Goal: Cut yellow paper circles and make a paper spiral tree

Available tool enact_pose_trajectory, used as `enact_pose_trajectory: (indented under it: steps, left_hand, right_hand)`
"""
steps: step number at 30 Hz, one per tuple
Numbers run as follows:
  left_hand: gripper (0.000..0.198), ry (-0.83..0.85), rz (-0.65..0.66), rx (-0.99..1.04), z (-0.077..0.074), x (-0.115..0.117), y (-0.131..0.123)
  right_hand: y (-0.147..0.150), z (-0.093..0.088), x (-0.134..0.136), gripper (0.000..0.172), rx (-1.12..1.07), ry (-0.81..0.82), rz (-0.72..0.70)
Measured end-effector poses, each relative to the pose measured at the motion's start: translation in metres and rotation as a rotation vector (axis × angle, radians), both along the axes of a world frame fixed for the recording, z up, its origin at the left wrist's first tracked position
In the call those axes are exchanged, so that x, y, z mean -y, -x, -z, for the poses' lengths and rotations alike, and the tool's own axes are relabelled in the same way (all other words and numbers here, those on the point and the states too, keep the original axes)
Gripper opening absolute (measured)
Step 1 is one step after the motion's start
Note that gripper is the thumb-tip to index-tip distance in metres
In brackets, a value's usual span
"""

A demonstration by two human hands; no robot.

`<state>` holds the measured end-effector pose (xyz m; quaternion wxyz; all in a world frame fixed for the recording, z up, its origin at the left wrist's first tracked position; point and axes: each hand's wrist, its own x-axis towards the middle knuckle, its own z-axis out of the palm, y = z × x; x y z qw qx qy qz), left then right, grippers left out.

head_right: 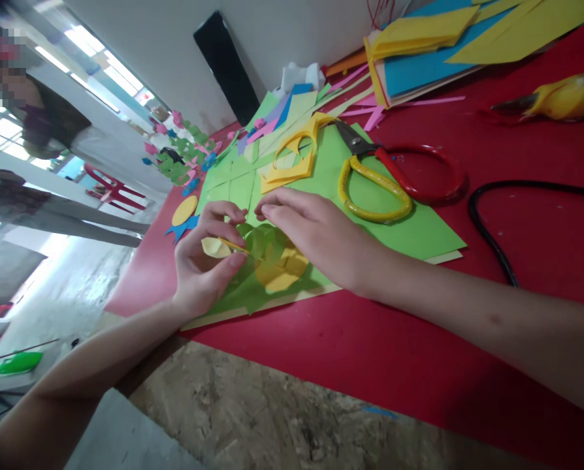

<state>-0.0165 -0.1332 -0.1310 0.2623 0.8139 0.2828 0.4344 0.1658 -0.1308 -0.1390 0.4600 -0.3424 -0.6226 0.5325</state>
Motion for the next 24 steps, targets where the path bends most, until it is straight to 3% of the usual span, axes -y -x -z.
enact_pose_trajectory:
  steps: [16, 24]
  left_hand:
    - [0.020, -0.038, -0.004, 0.003, -0.0019, -0.0010, -0.0017]
    - [0.046, -0.025, 0.037, 0.089, 0.0031, -0.0052, -0.0011]
  right_hand:
    - [0.0002, -0.0015, -0.0003, 0.020, 0.019, -0.004, -0.003]
    - [-0.0004, -0.0009, 0.0006, 0.020, 0.001, 0.001, 0.007]
